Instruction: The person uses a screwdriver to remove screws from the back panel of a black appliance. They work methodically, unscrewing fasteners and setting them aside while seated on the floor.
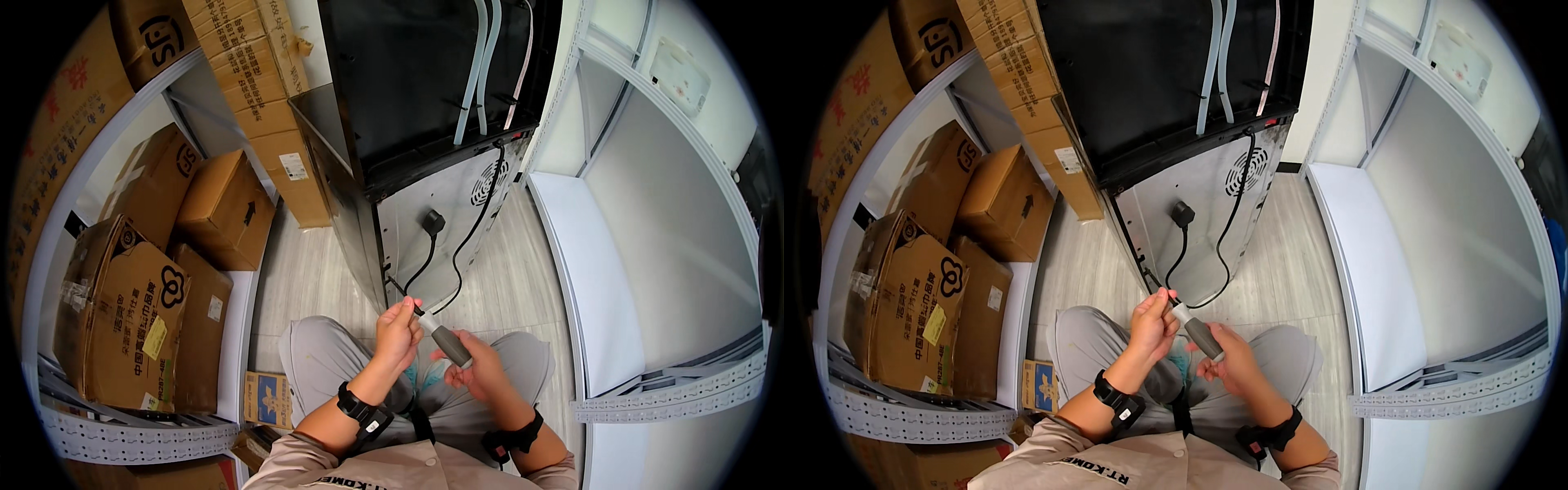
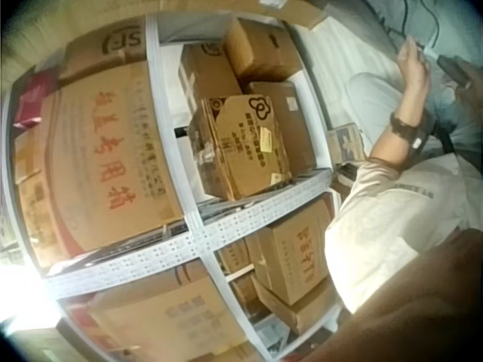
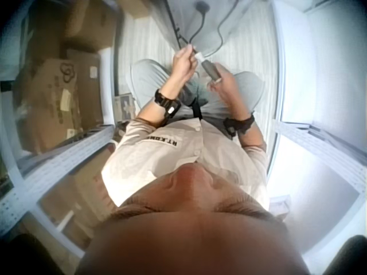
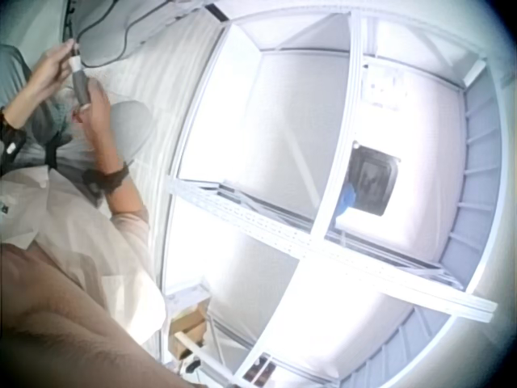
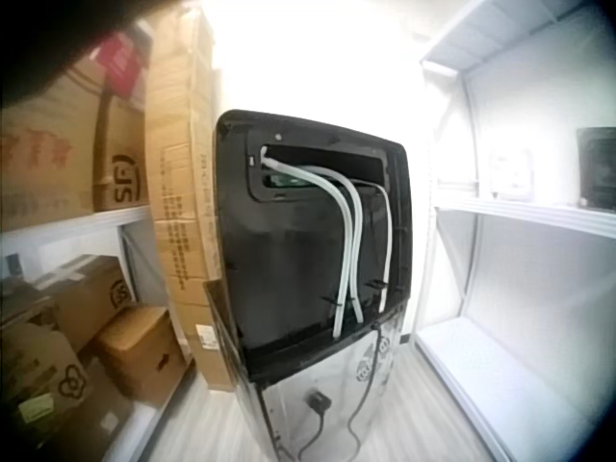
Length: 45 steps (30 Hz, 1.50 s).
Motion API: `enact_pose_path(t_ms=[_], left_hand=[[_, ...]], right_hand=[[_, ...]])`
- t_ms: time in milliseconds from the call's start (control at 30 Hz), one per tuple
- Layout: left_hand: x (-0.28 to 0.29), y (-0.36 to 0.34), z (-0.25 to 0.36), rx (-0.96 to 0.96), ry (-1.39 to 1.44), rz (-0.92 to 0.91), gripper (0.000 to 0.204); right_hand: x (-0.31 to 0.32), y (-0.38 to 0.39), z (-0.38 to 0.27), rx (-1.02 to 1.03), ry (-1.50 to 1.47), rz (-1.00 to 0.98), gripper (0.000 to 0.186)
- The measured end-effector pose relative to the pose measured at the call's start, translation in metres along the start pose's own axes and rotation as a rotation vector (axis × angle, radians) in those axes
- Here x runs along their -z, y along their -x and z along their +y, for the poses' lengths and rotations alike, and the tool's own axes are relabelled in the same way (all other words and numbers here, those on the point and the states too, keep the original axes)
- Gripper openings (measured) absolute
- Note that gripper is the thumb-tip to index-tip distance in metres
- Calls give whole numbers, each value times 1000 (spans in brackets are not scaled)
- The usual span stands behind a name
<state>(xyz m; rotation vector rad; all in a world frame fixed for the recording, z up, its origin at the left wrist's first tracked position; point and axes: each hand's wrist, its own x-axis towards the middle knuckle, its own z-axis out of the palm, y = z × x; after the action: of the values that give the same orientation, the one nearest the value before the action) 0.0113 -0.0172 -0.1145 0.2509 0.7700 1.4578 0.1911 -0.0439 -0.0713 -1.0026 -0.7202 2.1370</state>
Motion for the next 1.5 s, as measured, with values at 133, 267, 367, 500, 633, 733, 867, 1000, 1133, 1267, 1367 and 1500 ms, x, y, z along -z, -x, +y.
enact_pose_path(t_ms=[133, 267, 367, 500, 633, 733, 867, 1000, 1133, 1267, 1367, 1500], left_hand=[[-3, 3, 1, 4, -6, 37, 24], [-9, 5, 6, 34, -27, 43, 25], [-7, 3, -1, 3, -153, 59, 28], [-6, 3, -5, -21, -216, 80, 30], [-6, 1, -9, -24, -153, 73, 29], [-6, 4, -9, -7, -115, 51, 28], [-8, 7, -7, -20, -87, 47, 26], [-7, 7, -3, 14, -41, -6, 27], [-8, 4, 3, 36, -113, 36, 26], [-7, 1, 3, 32, -219, 53, 26], [-7, 1, 2, 18, -196, 22, 26], [-7, 3, 1, 31, -121, -5, 25]], right_hand=[[-1, 2, -8, -117, 138, -16, 38], [1, -6, 14, 591, 833, 151, 34], [-9, 2, 8, 941, 1247, 317, 38], [-9, 1, 13, 1029, 1232, 320, 38], [1, -4, 18, 596, 558, 205, 34], [12, -4, 12, 183, 20, 36, 33], [10, -2, 3, 2, -61, -54, 32], [5, -2, 8, 231, 294, 94, 29], [1, -3, 11, 661, 757, 213, 35], [-6, -2, 10, 923, 970, 240, 46], [-9, 1, 12, 852, 822, 234, 44], [-2, -1, 14, 347, 167, 142, 38]])
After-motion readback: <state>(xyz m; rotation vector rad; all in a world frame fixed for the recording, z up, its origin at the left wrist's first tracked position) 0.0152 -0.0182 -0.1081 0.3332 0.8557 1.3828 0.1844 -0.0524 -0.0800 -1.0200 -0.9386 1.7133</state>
